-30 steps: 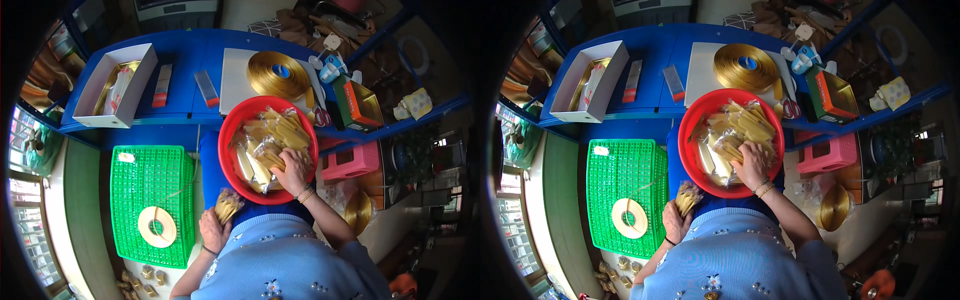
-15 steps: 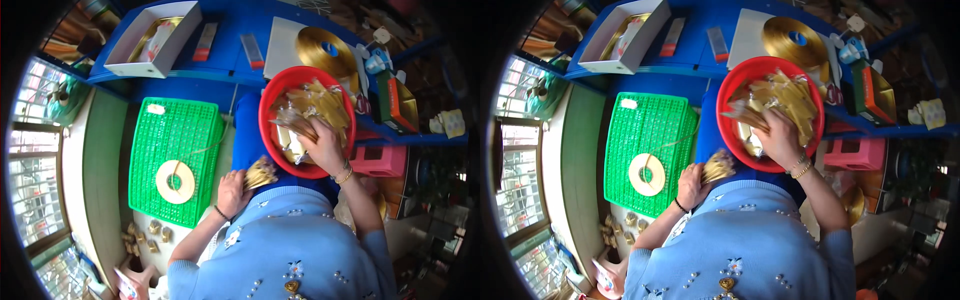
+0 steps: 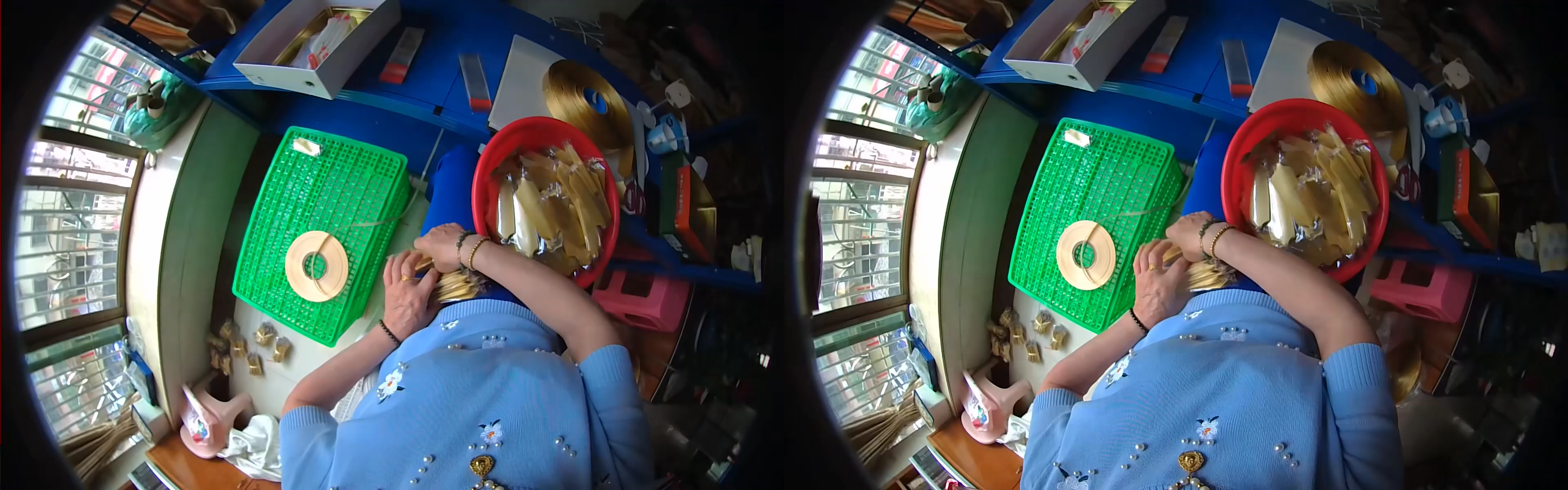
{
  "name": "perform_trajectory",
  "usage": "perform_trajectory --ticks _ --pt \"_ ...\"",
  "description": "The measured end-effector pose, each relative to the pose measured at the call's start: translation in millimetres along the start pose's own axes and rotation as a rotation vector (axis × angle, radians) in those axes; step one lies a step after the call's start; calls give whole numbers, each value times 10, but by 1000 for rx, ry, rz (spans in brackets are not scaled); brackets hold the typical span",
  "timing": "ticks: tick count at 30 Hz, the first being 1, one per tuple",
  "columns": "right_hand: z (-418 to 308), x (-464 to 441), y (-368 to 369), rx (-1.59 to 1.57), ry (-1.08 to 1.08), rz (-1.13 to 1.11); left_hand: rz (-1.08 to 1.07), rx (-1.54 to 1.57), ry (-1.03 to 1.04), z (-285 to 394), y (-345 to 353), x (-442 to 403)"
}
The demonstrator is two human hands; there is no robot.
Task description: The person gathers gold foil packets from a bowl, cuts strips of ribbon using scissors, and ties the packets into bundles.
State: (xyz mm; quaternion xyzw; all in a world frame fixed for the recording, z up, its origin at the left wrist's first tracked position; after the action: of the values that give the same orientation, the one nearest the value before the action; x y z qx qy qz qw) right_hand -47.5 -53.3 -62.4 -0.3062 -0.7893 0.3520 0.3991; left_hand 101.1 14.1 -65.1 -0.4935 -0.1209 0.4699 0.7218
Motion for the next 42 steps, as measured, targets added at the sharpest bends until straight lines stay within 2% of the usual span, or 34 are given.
perform_trajectory --ticks 1,5,8,11,12,15,16,19,20,23,25,27,28,30,31,33,34,37,41,42 --pt "7 23 -23 -20 3 15 36 -25 47 3 -14 -50" --pt "52 11 -32 15 33 -117 -58 83 -8 -29 35 -85" --pt "160 -36 -15 -81 -21 -138 -139 122 -42 -78 32 -71" --pt "286 80 -228 -460 -97 -6 -193 128 -84 -153 64 -44" --pt "228 124 -348 -345 -94 -22 -180 115 -66 -147 67 -52" --pt "163 194 -301 -499 70 280 -222 114 -92 -119 63 -87" --pt "198 191 -226 -648 55 395 -244 121 -115 -111 73 -106" --pt "234 154 -138 -888 254 558 -182 179 -120 -148 150 -80" --pt "213 170 -98 -800 266 557 -171 215 -154 -158 173 -78" --pt "181 183 48 -869 306 454 -139 317 -261 -168 187 -90" --pt "168 236 -32 -935 299 461 -118 388 -344 -153 179 -114" --pt "145 255 -117 -995 322 441 -116 286 -231 -172 205 -124" --pt "135 227 -93 -875 310 502 -113 232 -176 -186 210 -138" --pt "65 173 -31 -636 281 621 -259 142 -210 -189 224 -161" --pt "14 190 -17 -469 257 585 -334 98 -224 -182 221 -172" --pt "-83 279 9 -136 217 507 -301 17 -204 -130 164 -198" --pt "-65 275 116 -123 198 454 -284 -20 -193 -92 131 -205" --pt "-59 284 160 8 220 411 -401 60 -355 -61 59 -291" --pt "-75 300 181 -155 230 854 -330 148 -223 -161 91 -207" --pt "-94 329 121 -260 316 703 -331 135 -210 -150 79 -198"
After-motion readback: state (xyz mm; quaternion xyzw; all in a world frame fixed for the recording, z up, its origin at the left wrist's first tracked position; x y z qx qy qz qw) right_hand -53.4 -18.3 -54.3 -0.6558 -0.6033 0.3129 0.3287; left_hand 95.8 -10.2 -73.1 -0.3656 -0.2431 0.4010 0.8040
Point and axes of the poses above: each hand's wrist, its own x-axis away from the middle knuckle, its own y-axis out of the palm, z = x × y, the point moved 1 cm from there along -x, towards the middle knuckle, and after that the axes turned 8 degrees about z, right-handed, at the moved point
